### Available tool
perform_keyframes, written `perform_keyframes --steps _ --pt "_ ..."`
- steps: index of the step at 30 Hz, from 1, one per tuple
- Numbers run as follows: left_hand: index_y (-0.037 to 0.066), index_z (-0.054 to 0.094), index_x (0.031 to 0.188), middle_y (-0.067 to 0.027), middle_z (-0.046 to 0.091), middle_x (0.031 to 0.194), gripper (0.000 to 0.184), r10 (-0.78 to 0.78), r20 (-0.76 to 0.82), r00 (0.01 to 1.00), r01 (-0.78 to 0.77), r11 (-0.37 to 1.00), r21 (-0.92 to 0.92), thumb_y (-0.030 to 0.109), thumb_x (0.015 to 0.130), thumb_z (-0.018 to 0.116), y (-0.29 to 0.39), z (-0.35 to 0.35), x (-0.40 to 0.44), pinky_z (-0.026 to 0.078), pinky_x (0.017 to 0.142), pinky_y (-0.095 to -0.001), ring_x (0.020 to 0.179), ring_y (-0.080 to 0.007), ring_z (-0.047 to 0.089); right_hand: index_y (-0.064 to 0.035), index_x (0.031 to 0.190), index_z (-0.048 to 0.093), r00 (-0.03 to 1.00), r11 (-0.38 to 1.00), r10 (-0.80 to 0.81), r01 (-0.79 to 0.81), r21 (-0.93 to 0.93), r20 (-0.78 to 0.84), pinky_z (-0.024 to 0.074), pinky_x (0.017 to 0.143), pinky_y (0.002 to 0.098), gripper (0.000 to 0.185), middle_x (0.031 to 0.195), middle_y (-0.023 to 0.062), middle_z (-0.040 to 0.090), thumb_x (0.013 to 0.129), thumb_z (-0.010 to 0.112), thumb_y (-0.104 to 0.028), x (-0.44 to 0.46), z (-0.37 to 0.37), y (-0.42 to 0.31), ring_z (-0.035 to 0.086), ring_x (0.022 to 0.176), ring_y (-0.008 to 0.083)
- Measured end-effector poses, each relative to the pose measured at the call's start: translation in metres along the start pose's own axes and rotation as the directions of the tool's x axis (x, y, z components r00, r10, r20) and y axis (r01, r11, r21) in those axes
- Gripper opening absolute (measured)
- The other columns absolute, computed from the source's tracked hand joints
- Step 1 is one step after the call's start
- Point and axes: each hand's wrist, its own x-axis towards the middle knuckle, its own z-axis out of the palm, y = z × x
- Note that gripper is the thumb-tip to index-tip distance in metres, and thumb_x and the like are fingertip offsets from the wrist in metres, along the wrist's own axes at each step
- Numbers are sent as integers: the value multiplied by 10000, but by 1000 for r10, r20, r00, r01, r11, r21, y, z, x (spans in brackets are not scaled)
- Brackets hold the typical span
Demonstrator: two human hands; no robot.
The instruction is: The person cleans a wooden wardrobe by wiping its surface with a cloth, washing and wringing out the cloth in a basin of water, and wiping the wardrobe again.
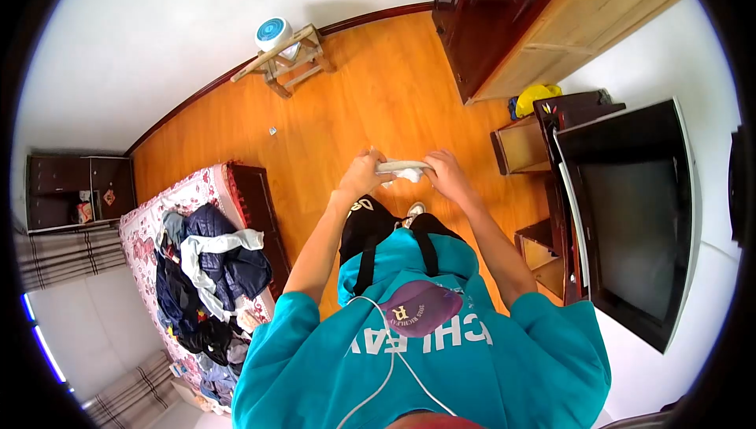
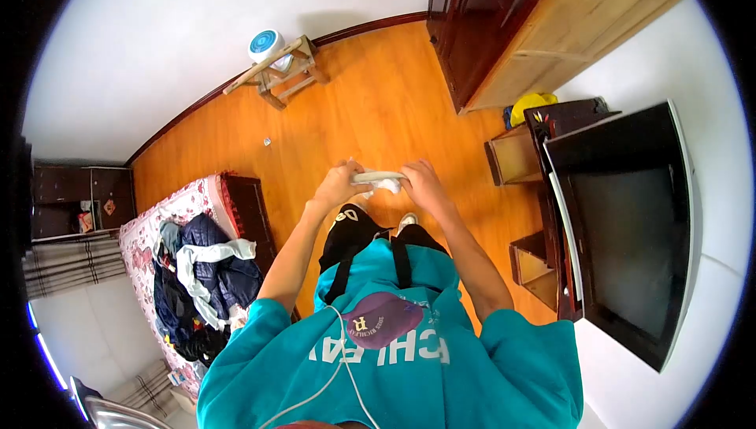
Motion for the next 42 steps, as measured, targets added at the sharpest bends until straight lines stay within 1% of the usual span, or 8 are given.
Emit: perform_keyframes --steps 3,5,9,18,23,28,36,42 --pt "16 673 840 -172 587 928 284 -94 99 991 80 987 140 268 724 733 10 -20 38 485 770 -393 896 -322 591 -30 730 556 990 989 135 -137 50 37 438 701 446 107 720 161 604 782 611 -105 48 -16 0 593 746 344" --pt "16 657 805 -159 579 909 244 192 -76 978 -153 921 359 244 734 712 -10 -18 69 480 766 -398 904 -331 579 -30 729 555 985 984 166 -169 48 56 437 658 451 118 704 164 600 785 608 -120 82 -15 13 585 708 350" --pt "18 646 787 -167 602 869 213 359 -16 933 -352 922 162 225 756 688 -53 -34 154 482 729 -414 843 -326 599 -17 742 562 996 991 80 -82 -105 -27 441 532 436 132 654 160 581 829 581 -115 159 -12 38 573 608 363" --pt "-7 630 874 -207 643 733 279 47 183 982 18 941 -337 239 751 677 -85 -88 290 500 620 -390 682 -343 640 -39 788 589 955 916 254 -288 -280 -154 438 703 437 90 828 127 614 797 587 -128 310 -13 48 584 790 330" --pt "-10 656 806 -246 624 721 348 13 306 952 -7 1000 -19 332 762 613 -73 -109 354 510 655 -433 705 -384 633 -48 841 605 906 861 353 -411 -298 -233 431 752 427 108 850 119 619 790 585 -142 365 -10 56 586 818 324" --pt "-19 653 840 -240 620 704 301 -6 212 977 33 992 -124 265 792 563 -92 -103 436 498 628 -433 694 -381 630 -45 870 612 851 793 450 -520 -319 -269 437 751 421 142 865 121 623 786 589 -157 407 -22 82 589 818 332" --pt "-85 601 959 -196 640 816 255 -44 194 980 125 895 -428 105 864 460 -89 -115 562 542 619 -355 701 -259 660 12 1079 569 791 874 485 -419 247 -374 471 796 420 266 1015 204 598 827 579 -74 483 -45 127 575 944 384" --pt "-119 546 1034 -164 624 919 272 -110 299 948 269 778 -567 78 887 430 -41 -136 623 558 688 -320 796 -228 649 -18 1119 561 778 912 407 -379 161 -478 465 811 404 382 1079 164 584 779 672 -152 525 -89 160 560 989 361"
